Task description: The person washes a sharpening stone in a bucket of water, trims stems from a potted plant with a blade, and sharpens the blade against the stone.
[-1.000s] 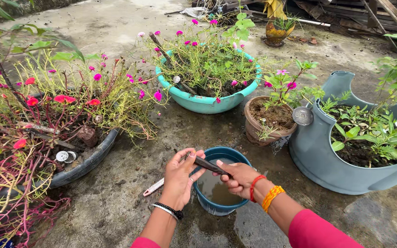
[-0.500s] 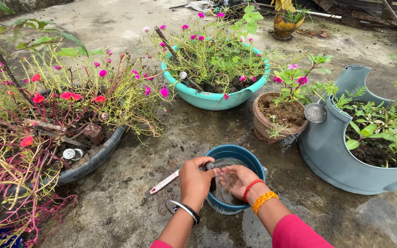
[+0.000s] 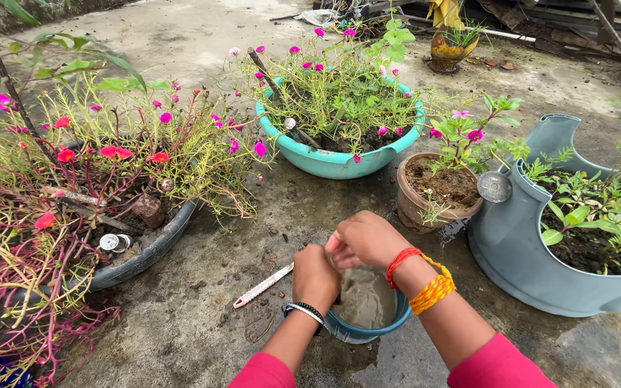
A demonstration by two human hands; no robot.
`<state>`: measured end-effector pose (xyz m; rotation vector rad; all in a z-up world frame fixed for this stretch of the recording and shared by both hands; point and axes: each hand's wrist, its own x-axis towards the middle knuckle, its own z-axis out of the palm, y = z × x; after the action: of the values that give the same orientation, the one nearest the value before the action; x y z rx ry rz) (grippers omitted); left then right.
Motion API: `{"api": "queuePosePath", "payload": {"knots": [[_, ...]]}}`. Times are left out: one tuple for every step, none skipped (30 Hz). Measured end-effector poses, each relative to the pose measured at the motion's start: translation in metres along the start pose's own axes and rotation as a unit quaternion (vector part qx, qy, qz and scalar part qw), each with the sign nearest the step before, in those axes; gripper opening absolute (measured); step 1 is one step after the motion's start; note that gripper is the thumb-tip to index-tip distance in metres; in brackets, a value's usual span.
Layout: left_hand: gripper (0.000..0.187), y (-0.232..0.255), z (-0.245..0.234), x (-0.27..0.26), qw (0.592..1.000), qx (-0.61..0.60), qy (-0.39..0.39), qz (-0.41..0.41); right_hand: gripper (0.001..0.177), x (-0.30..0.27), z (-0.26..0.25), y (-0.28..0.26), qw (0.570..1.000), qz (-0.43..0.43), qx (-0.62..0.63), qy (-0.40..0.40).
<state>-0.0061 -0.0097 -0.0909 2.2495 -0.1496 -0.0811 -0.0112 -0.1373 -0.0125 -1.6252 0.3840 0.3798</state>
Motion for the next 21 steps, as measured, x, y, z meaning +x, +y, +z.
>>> {"api": "queuePosePath", "payload": {"knots": [[0.013,0.002,-0.002,0.0,1.0,0.0,0.0,0.0,0.03,-0.012,0.003,-0.004,0.995,-0.04,-0.08,0.043],[0.017,0.003,-0.005,-0.001,1.0,-0.013,-0.013,-0.006,0.035,-0.023,0.005,-0.007,0.98,-0.08,-0.16,0.085],[0.021,0.003,-0.007,-0.002,0.999,-0.027,-0.026,-0.012,0.035,-0.032,0.006,-0.01,0.98,-0.08,-0.16,0.085],[0.021,0.005,-0.009,-0.002,0.999,-0.026,-0.025,-0.012,0.031,-0.039,0.006,-0.012,0.968,-0.094,-0.206,0.109],[0.02,0.006,-0.012,-0.003,0.999,-0.034,0.005,0.034,0.028,-0.044,0.007,-0.013,0.953,-0.108,-0.251,0.132],[0.02,0.008,-0.014,-0.004,0.995,-0.041,0.035,0.079,0.028,-0.046,0.006,-0.013,0.953,-0.109,-0.252,0.132],[0.02,0.009,-0.017,-0.005,0.995,-0.041,0.036,0.079,0.028,-0.048,0.004,-0.013,0.952,-0.105,-0.253,0.137],[0.027,0.011,-0.021,-0.005,0.997,-0.046,0.01,0.054,0.029,-0.05,0.001,-0.012,0.951,-0.101,-0.255,0.145],[0.033,0.015,-0.023,-0.006,0.998,-0.051,-0.017,0.029,0.029,-0.052,-0.002,-0.01,0.95,-0.102,-0.255,0.147],[0.033,0.018,-0.026,-0.006,0.998,-0.051,-0.016,0.031,0.026,-0.053,-0.003,-0.009,0.946,-0.104,-0.271,0.146],[0.034,0.022,-0.029,-0.007,0.998,-0.05,-0.015,0.038,0.023,-0.055,-0.005,-0.008,0.941,-0.106,-0.287,0.146],[0.035,0.026,-0.032,-0.008,0.998,-0.05,-0.012,0.045,0.023,-0.057,-0.007,-0.009,0.94,-0.108,-0.288,0.147],[0.035,0.029,-0.036,-0.009,0.998,-0.051,-0.01,0.047,0.021,-0.06,-0.009,-0.009,0.93,-0.118,-0.318,0.143],[0.036,0.033,-0.039,-0.012,0.996,-0.069,-0.009,0.054,0.022,-0.063,-0.011,-0.01,0.918,-0.128,-0.348,0.139],[0.038,0.037,-0.043,-0.014,0.994,-0.088,-0.008,0.062,0.022,-0.066,-0.012,-0.012,0.918,-0.13,-0.349,0.14],[0.038,0.041,-0.046,-0.016,0.994,-0.089,-0.006,0.064,0.024,-0.069,-0.013,-0.014,0.921,-0.124,-0.338,0.146],[0.038,0.045,-0.05,-0.019,0.994,-0.088,-0.007,0.069,0.026,-0.072,-0.014,-0.015,0.925,-0.119,-0.328,0.152],[0.037,0.049,-0.054,-0.021,0.994,-0.086,-0.008,0.074,0.026,-0.075,-0.015,-0.015,0.925,-0.121,-0.328,0.153],[0.037,0.054,-0.058,-0.024,0.993,-0.086,-0.006,0.075,0.027,-0.078,-0.017,-0.015,0.924,-0.131,-0.327,0.152],[0.037,0.058,-0.061,-0.027,0.993,-0.095,-0.007,0.074,0.027,-0.081,-0.019,-0.014,0.922,-0.141,-0.326,0.152],[0.036,0.063,-0.064,-0.029,0.992,-0.104,-0.009,0.072,0.027,-0.083,-0.021,-0.012,0.922,-0.142,-0.326,0.153]]}}
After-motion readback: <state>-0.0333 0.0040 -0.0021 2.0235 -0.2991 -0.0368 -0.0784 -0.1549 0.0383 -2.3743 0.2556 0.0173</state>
